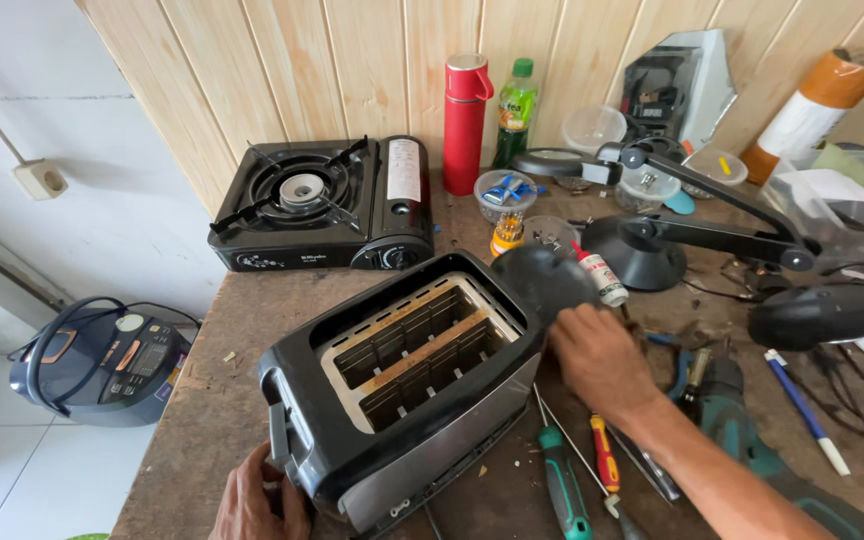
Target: The person holds a disassembled toaster and rotates it to inspect the internal components and casing. They use a screwdriver and a power drill to remove screws from the bottom of the appliance, then use pliers to manipulate parts near the power cord.
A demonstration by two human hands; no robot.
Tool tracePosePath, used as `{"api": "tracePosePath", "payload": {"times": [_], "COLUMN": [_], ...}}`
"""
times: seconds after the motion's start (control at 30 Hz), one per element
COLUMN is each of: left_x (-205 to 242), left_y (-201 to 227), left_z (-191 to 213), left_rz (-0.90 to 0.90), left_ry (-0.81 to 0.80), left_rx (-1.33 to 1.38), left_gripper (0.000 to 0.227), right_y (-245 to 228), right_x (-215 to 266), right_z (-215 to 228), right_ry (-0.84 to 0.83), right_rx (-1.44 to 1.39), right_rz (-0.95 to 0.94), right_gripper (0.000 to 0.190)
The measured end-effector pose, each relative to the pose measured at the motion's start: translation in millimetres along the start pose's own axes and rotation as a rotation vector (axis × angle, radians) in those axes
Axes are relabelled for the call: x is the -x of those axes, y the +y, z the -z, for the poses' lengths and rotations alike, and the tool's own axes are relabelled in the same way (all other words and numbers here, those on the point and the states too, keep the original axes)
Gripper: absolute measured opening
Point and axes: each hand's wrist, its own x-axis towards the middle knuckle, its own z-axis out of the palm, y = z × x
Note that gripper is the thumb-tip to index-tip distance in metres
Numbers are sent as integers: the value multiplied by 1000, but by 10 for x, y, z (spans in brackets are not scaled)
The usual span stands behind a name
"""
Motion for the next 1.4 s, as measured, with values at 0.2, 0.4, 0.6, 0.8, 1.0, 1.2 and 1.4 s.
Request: {"api": "tracePosePath", "payload": {"times": [0.2,0.4,0.6,0.8,1.0,1.2,1.4], "left_x": [-14,6,-17,-6,-29,266,605], "left_y": [-123,-79,-255,-15,209,61,442], "left_z": [-71,-91,-150,23,316,494,724], "left_rz": [-42,-52,-34,-8,140,-239,9], "left_ry": [47,90,10,26,-180,-80,-368], "left_rx": [11,33,-20,-32,-104,175,263], "left_gripper": [45,47,56,51,61,68,109], "right_y": [185,317,351,220,-602,-1699,-2049], "right_x": [270,110,-148,-26,285,739,607], "right_z": [-196,136,182,431,1117,1169,978], "right_ry": [-382,-557,-503,-321,-63,-226,-209], "right_rx": [179,113,-267,-327,-713,-953,-912], "right_rz": [-24,-89,-351,-424,-778,-1003,-872], "right_gripper": [13,14,57,55,32,40,41]}}
